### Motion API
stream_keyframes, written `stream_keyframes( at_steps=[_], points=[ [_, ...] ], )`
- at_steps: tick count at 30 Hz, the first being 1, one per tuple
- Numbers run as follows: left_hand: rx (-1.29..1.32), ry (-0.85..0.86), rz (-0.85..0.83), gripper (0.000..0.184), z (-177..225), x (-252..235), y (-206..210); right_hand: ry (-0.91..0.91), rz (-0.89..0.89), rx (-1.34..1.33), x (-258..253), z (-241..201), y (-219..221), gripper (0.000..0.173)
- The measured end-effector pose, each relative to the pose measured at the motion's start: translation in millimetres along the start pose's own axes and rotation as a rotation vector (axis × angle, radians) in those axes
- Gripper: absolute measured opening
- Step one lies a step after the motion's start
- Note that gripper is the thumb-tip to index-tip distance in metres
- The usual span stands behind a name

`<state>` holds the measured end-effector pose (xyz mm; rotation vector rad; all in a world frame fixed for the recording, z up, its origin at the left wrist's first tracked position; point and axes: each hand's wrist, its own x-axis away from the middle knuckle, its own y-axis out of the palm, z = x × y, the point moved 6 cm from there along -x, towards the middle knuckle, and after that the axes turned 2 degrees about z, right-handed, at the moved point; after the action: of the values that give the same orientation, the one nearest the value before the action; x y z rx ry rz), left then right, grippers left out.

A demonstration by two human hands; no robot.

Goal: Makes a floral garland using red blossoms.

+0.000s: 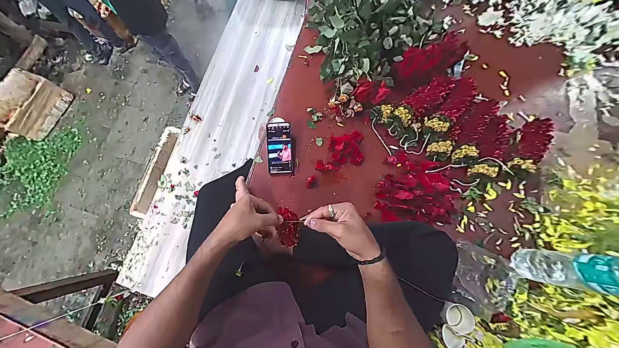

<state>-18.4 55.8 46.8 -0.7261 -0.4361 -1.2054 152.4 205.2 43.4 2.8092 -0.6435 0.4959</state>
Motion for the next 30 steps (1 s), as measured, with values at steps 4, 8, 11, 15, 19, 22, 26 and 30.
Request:
stream_keyframes(
  at_steps=[4, 8, 11, 15, 19, 22, 26, 30],
  points=[
    [0.005, -0.023, -0.035, 0.022, -6.5, -3.9, -2.8, 0.005, -0.118, 0.091, -1.1, 0.4, 4.2, 0.008],
    [0.107, 0.007, -0.039, 0.022, -1.1, -7.5, -8.7, -0.026, -0.165, 0.107, -4.9, -6.1, 5.2, 0.009],
    [0.161, 0.014, -0.075, 0.015, -1.1, -9.8, -13.0, -0.037, -0.178, 0.109, -6.2, -12.6, 5.1, 0.009],
    [0.054, 0.015, -0.053, 0.013, -1.8, -17.9, -16.2, 0.011, -0.287, 0.165, -13.0, -8.0, 11.6, 0.013],
    [-0.013, -0.003, -0.008, 0.016, -8.0, -22.0, -14.8, 0.224, -0.067, 0.674, -61.8, 24.3, -56.6, 0.023],
    [-0.004, 0.002, -0.003, 0.015, -9.3, -19.2, -8.7, 0.190, 0.329, 1.079, -118.5, 53.6, -126.0, 0.027],
    [0.036, 0.003, 0.004, 0.015, -14.3, -13.2, -0.8, 0.118, 0.377, 1.262, -156.5, 79.9, -143.6, 0.029],
    [0.033, -0.005, 0.030, 0.015, -18.2, -7.6, -4.9, -0.007, 0.537, 0.876, -149.3, 74.1, -157.1, 0.013]
  ],
)
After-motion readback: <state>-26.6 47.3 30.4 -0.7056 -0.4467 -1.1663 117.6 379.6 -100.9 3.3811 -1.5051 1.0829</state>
